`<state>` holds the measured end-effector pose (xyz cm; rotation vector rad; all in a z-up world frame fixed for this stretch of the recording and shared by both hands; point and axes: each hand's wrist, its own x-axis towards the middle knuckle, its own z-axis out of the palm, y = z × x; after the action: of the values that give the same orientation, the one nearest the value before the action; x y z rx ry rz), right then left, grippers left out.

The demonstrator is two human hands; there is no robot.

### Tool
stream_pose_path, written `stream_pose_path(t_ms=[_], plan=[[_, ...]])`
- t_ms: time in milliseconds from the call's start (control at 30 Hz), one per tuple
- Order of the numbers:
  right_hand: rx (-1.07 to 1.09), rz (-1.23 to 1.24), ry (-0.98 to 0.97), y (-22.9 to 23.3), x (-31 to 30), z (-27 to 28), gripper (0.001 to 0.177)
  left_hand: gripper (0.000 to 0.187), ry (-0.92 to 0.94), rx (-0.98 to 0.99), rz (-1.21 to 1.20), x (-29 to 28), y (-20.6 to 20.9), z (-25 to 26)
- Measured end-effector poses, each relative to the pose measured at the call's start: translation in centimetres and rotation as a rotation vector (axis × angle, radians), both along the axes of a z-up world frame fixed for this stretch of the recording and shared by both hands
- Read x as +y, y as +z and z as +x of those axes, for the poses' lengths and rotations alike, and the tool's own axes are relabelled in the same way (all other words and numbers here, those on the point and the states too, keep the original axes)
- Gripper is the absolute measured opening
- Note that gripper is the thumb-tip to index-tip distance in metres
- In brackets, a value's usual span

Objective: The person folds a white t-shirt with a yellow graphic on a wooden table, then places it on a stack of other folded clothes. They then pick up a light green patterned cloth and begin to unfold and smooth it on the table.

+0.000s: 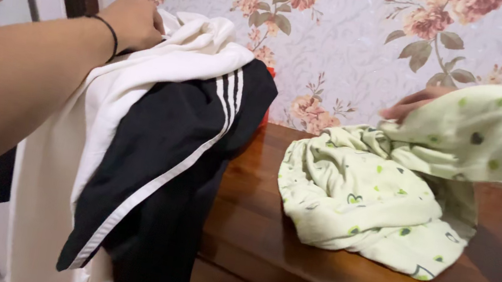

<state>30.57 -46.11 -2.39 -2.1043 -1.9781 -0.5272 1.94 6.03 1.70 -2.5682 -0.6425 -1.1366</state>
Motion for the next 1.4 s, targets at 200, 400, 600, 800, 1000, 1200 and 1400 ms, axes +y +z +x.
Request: stream_pose_path(t_ms=[200,400,600,800,1000,1200,1400], plan=[[0.398,-0.077,-0.731,-5.2,2.3,-4.5,0.092,0.028,-0.023,0.042,0.118,-9.8,5.8,3.4],[0.438,0.070,-0.710,-7.2,-0.6,-4.7,0.090,0.028,-0.684,0.074,0.011,-24.9,4.8,12.6],[0.176,0.135,-1.099,-7.8,-4.6,-3.2,0.091,0.063,-0.728,0.775,-0.207,-30.3,-6.6,21.6],[-0.055,0.310,-1.301,-7.0,-7.9,-6.2,0.086,0.071,-0.878,0.692,-0.306,-32.6,-12.7,30.8],[-0.216,0.189,-0.845,-5.8,-4.1,-10.4,0.045,0.063,-0.904,0.426,-0.358,-32.1,-15.9,33.2],[0.253,0.065,-0.886,-5.1,-1.8,-11.2,0.036,0.055,-0.867,0.221,-0.441,-31.3,-14.5,31.9],[0.428,0.038,-0.887,-4.3,-7.2,-8.1,0.038,0.036,-0.860,0.305,-0.454,-31.5,-14.1,31.3]])
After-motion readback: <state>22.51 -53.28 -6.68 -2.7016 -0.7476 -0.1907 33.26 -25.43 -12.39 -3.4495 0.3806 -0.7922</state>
